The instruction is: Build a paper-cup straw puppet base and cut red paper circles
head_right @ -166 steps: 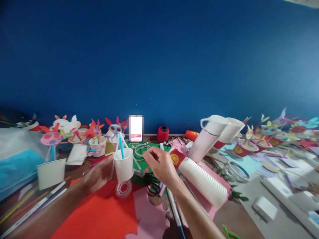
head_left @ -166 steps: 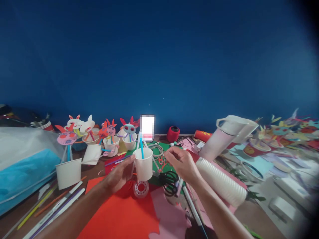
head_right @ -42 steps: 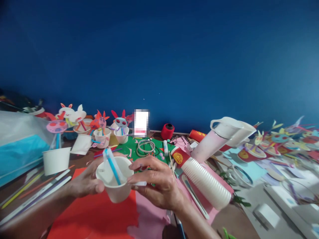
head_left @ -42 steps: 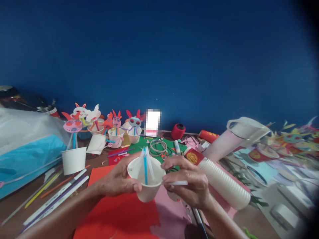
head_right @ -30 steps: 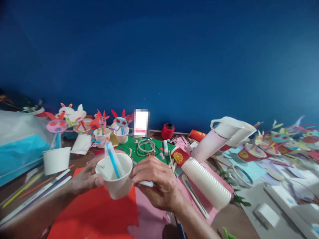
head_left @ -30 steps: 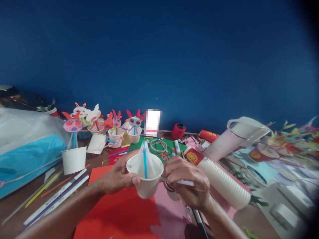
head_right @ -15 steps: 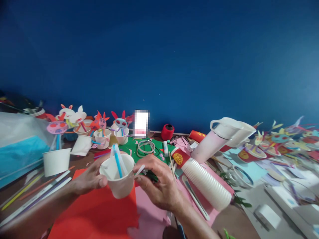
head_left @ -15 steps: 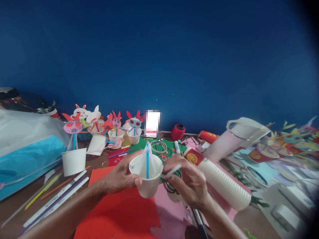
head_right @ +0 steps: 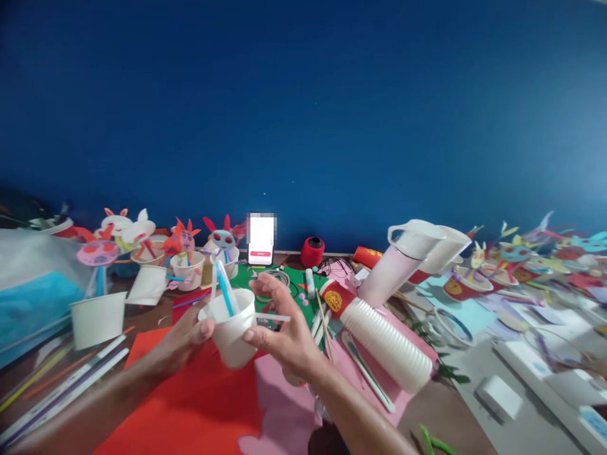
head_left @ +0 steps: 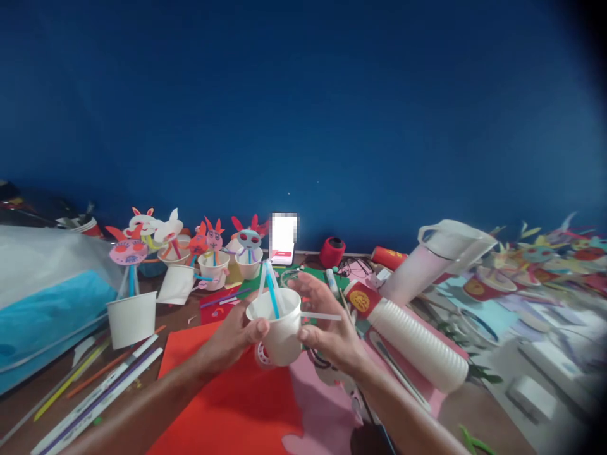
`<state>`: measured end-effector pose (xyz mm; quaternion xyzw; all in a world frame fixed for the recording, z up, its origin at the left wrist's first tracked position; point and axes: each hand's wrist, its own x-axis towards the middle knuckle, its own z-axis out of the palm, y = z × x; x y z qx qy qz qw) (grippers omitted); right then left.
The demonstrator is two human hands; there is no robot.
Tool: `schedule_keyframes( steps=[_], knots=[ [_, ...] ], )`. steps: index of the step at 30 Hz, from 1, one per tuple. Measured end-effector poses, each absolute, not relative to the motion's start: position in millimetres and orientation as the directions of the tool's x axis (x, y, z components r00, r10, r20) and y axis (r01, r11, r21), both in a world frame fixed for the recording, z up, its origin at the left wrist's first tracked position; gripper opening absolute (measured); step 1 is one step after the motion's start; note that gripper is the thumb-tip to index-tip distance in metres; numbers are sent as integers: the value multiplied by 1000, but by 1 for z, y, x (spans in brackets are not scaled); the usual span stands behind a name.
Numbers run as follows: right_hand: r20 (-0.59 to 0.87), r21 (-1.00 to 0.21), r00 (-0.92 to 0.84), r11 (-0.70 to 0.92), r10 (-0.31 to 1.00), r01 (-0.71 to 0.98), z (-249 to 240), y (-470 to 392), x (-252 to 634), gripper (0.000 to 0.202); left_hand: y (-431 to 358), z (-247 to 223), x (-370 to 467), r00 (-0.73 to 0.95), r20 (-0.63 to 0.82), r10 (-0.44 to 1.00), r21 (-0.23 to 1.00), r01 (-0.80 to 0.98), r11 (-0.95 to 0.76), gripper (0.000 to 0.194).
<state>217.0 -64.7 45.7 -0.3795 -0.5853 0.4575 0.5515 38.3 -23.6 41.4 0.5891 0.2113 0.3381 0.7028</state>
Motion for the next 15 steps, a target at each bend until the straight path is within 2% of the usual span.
schedule_keyframes(
  steps=[5, 9, 11, 13, 15],
  knots=[
    [246, -969, -95, 248, 965, 7, 42, -67, 208, 62, -27, 45, 40, 644, 51, 764, 993, -111, 27, 74],
    [219, -974, -67, 213, 973, -75, 47, -65, 213, 56, -23, 50, 37, 719, 119, 684, 981, -192, 31, 78],
    [196, -965, -75, 178, 978, -195, 49, -63, 218, 55, -18, 51, 34, 672, 144, 726, 978, -211, 1, 65],
    [174, -944, -97, 138, 980, -301, 51, -61, 223, 54, -13, 50, 31, 532, 149, 834, 984, -163, -72, 42],
    [164, -926, -111, 114, 980, -360, 51, -60, 225, 54, -10, 48, 29, 371, 231, 899, 973, -70, -221, 27]
  ],
)
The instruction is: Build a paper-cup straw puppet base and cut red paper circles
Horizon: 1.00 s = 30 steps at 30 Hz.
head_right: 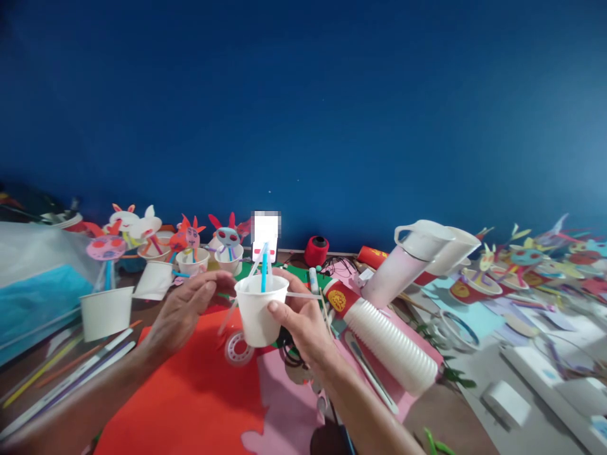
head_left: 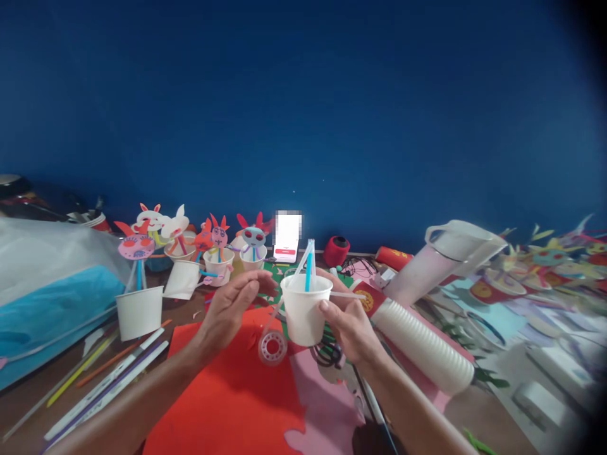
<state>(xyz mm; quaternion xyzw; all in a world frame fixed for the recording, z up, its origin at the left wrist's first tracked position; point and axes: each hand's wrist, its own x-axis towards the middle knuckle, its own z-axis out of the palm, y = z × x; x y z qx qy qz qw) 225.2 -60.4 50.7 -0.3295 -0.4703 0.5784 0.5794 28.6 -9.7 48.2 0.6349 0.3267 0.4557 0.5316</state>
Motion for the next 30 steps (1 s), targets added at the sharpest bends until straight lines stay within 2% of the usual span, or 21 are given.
schedule_keyframes(
  steps=[3, 5, 7, 9, 11, 15, 21, 27, 30],
  knots=[
    [166, -921, -115, 112, 979, -372, 51, -61, 225, 53, -9, 45, 27, 277, 531, 801, 824, 51, -564, 13],
    [173, -928, -141, 113, 975, -356, 51, -62, 225, 52, -11, 45, 26, 291, 636, 715, 736, 50, -675, 11],
    [184, -939, -160, 125, 970, -322, 52, -63, 224, 53, -13, 46, 26, 374, 530, 761, 819, 6, -574, 9],
    [196, -952, -150, 151, 969, -265, 54, -64, 225, 56, -15, 50, 26, 491, 300, 818, 944, -27, -330, 10],
    [209, -964, -130, 182, 969, -192, 55, -64, 226, 59, -17, 54, 27, 561, 148, 815, 988, -47, -147, 14],
    [271, -963, -121, 269, 955, -36, 58, -67, 231, 63, -20, 61, 28, 578, 109, 808, 991, -127, -43, 13],
    [338, -929, -186, 359, 923, 93, 65, -70, 237, 60, -18, 62, 26, 726, -13, 687, 958, -188, 218, 16],
    [349, -908, -217, 386, 912, 162, 66, -71, 237, 58, -12, 59, 22, 750, -107, 652, 963, -85, 256, 24],
    [343, -912, -209, 378, 916, 161, 66, -72, 237, 58, -12, 59, 21, 743, -152, 652, 965, -30, 260, 21]
  ],
)
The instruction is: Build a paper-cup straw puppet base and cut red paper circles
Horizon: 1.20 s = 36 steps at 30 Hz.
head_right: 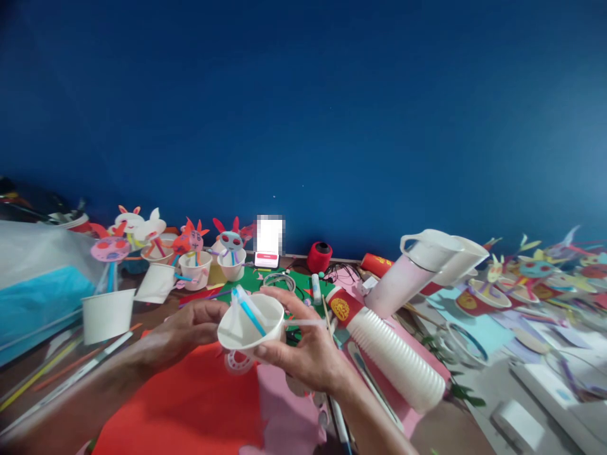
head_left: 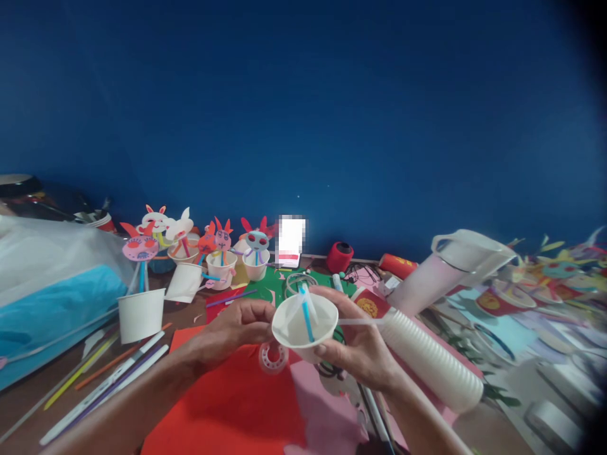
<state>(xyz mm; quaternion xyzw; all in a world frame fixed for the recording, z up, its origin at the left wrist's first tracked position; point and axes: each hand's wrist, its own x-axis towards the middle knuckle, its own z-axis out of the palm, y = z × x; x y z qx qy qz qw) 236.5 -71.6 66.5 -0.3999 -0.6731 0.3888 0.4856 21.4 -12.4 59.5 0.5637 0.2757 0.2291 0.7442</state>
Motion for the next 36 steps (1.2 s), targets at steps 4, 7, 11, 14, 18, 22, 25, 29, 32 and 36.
schedule_keyframes(
  steps=[4, 7, 11, 14, 18, 22, 25, 29, 32, 36],
  knots=[
    [344, -910, -202, 379, 917, 169, 67, -73, 236, 58, -12, 56, 22, 749, -149, 646, 965, -33, 261, 17],
    [336, -916, -195, 368, 921, 161, 66, -74, 236, 57, -13, 53, 25, 752, -141, 644, 959, -59, 279, 16],
    [308, -913, -193, 346, 932, 216, 66, -75, 235, 57, -16, 59, 29, 727, -173, 665, 960, -25, 277, 11],
    [289, -902, -204, 338, 935, 269, 68, -75, 233, 58, -17, 66, 30, 694, -211, 688, 971, 66, 231, 10],
    [237, -914, -186, 284, 954, 291, 68, -74, 232, 55, -12, 66, 27, 664, -250, 705, 964, 98, 249, 7],
    [216, -940, -112, 237, 970, 244, 61, -69, 235, 55, -5, 63, 20, 709, -256, 657, 925, -17, 379, 9],
    [214, -959, -101, 229, 972, 168, 57, -64, 238, 53, -4, 67, 15, 743, -171, 647, 921, -112, 372, 21],
    [203, -976, -74, 208, 976, 63, 60, -59, 240, 54, -5, 74, 13, 779, -87, 621, 949, -124, 289, 36],
    [148, -989, -83, 147, 985, -21, 65, -59, 239, 55, -9, 74, 16, 741, -26, 671, 975, -129, 180, 39],
    [99, -989, -157, 80, 983, -122, 67, -61, 234, 50, -14, 68, 21, 635, 43, 771, 997, -72, 4, 25]
  ],
)
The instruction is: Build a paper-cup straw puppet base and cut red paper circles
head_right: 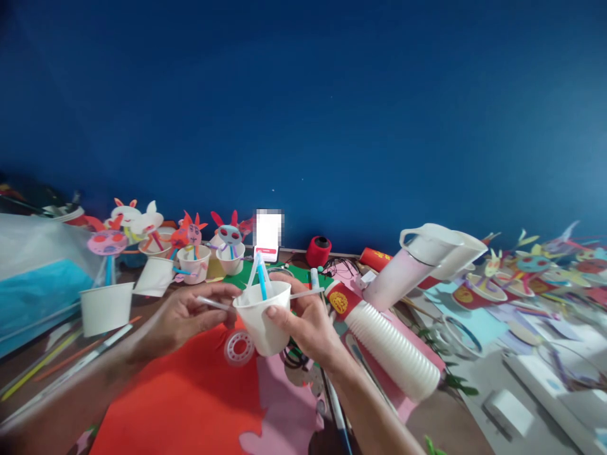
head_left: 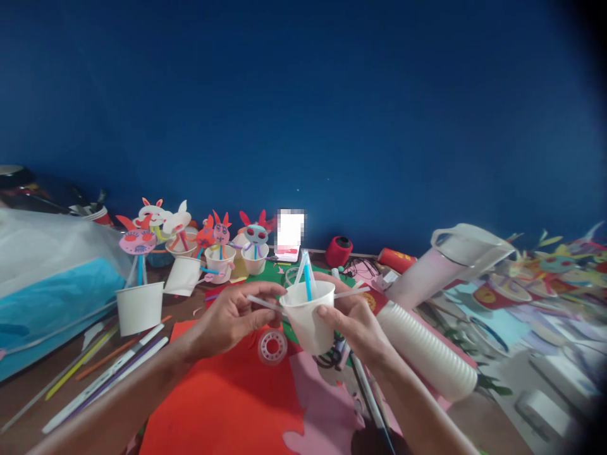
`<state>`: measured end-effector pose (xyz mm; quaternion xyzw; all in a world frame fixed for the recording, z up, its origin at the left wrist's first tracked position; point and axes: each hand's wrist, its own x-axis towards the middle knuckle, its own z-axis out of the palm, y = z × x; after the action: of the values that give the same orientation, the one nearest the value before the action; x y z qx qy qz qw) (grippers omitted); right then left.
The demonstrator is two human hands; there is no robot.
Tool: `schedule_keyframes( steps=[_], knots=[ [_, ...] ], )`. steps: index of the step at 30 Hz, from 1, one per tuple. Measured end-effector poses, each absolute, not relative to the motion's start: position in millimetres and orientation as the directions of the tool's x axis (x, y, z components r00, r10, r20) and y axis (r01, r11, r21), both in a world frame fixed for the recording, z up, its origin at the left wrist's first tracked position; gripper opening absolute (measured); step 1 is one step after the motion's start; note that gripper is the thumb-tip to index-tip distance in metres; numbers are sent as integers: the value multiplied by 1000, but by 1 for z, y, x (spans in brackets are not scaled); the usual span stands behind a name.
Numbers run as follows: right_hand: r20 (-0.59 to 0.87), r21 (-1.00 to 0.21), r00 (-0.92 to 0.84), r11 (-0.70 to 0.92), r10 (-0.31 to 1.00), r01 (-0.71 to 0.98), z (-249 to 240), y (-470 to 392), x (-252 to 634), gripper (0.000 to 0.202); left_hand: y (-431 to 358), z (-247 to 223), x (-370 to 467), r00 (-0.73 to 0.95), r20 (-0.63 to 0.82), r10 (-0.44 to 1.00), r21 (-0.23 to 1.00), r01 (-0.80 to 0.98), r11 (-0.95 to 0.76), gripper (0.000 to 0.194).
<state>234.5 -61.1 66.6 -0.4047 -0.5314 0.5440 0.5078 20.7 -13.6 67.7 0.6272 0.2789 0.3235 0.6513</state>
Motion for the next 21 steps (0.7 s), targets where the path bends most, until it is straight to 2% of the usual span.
schedule_keyframes(
  steps=[5, 10, 14, 21],
  knots=[
    [60, -979, -268, 4, 962, -205, 65, -64, 231, 49, -13, 63, 18, 593, 142, 793, 973, 65, -222, 13],
    [48, -972, -307, -25, 951, -233, 68, -67, 230, 54, -13, 71, 17, 623, 327, 711, 875, 84, -476, 11],
    [45, -970, -336, -40, 941, -241, 70, -67, 229, 55, -15, 73, 18, 650, 355, 672, 860, 55, -507, 12],
    [51, -967, -337, -38, 940, -252, 69, -65, 231, 54, -10, 78, 13, 754, 245, 610, 891, 73, -447, 13]
  ],
)
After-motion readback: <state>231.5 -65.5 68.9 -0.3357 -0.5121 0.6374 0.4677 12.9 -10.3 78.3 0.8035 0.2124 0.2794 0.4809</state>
